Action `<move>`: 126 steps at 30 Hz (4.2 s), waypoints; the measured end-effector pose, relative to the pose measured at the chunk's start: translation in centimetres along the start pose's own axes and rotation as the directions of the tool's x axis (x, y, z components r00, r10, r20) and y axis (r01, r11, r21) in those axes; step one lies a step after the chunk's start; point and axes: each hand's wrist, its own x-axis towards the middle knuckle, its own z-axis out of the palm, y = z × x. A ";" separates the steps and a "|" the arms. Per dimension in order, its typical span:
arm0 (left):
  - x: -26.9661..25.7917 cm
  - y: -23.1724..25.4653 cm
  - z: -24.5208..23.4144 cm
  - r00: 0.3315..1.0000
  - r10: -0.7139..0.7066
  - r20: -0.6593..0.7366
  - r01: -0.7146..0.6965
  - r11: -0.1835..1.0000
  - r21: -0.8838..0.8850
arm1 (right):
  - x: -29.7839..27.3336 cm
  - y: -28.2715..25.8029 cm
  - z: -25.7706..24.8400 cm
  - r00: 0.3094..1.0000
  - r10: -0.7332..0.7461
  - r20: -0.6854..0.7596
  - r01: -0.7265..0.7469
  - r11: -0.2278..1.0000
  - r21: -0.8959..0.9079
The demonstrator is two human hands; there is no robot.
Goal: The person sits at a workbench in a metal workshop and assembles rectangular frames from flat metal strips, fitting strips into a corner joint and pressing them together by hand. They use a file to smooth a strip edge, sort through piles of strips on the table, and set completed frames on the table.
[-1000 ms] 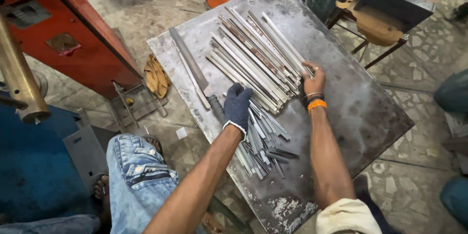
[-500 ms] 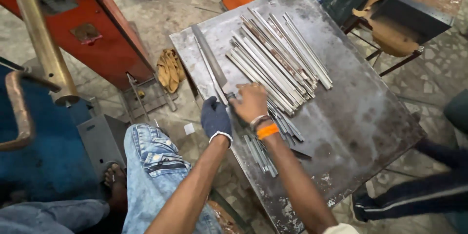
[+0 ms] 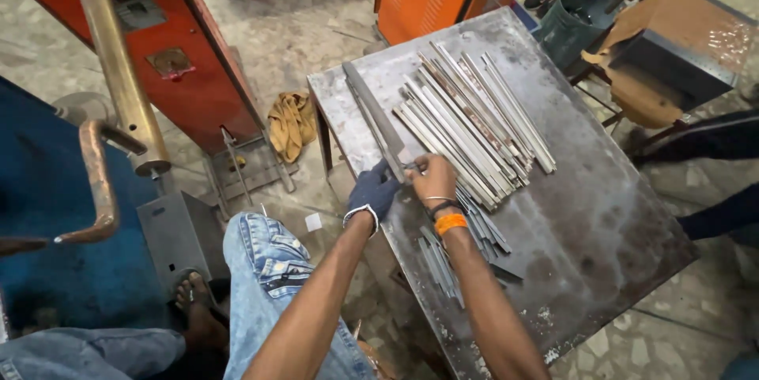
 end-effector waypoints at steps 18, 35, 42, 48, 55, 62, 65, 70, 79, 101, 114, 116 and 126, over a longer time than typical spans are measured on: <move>5.1 1.3 2.7 0.979 -0.103 -0.174 0.154 0.938 0.309 | 2.0 1.2 0.6 0.963 0.022 0.269 -0.139 0.894 0.425; -1.2 -9.8 -17.2 0.823 0.062 -0.564 -0.048 0.998 0.040 | -0.6 -11.0 27.8 0.832 0.048 0.552 -0.527 -0.239 0.815; -0.5 -10.7 -18.5 0.717 0.133 -0.684 -0.115 0.991 0.072 | 10.3 -9.2 35.3 0.856 0.298 0.423 -0.272 -0.437 0.857; -0.5 -8.9 -18.3 0.852 -0.211 -0.479 -0.106 0.826 -0.553 | 14.7 -10.3 37.9 0.739 0.535 0.411 -0.168 -0.444 0.880; 1.2 -9.8 -17.1 0.893 -0.203 -0.402 -0.120 0.753 -0.646 | 3.9 -5.3 34.9 0.731 -0.683 0.004 -0.619 -0.660 0.426; 4.1 -7.3 -16.2 0.935 -0.168 -0.313 -0.070 0.776 -0.626 | 6.9 -17.2 17.9 0.911 0.055 0.410 -0.413 0.067 0.908; 5.2 -5.9 -17.0 0.901 -0.174 -0.397 -0.148 0.736 -0.660 | 14.8 -14.7 22.2 0.917 0.229 0.328 -0.354 0.085 0.931; 4.1 -4.8 -18.2 0.849 -0.151 -0.507 -0.269 0.702 -0.659 | 22.8 -13.6 20.9 0.747 0.539 0.388 -0.399 -0.102 0.911; 4.3 -7.4 -15.6 0.902 -0.241 -0.357 -0.140 0.619 -0.773 | 21.4 -12.2 14.7 0.761 0.618 0.198 -0.622 0.608 0.494; -13.8 2.2 2.1 0.776 0.482 0.406 -0.628 0.655 0.420 | -18.8 7.9 -11.4 0.977 -0.077 -0.198 0.020 0.960 -0.278; -11.5 -0.8 5.9 0.806 0.589 0.062 -0.566 0.735 0.372 | -14.7 3.3 -5.4 0.969 -0.089 -0.231 0.104 0.993 0.053; -9.8 -1.2 5.1 0.797 0.602 0.056 -0.576 0.729 0.369 | -13.4 2.4 -4.8 0.968 -0.099 -0.230 0.114 0.992 0.049; -2.9 -1.3 1.5 0.776 0.614 0.142 -0.601 0.653 0.461 | -7.1 1.4 -3.1 0.899 -0.238 -0.369 0.220 0.971 -0.092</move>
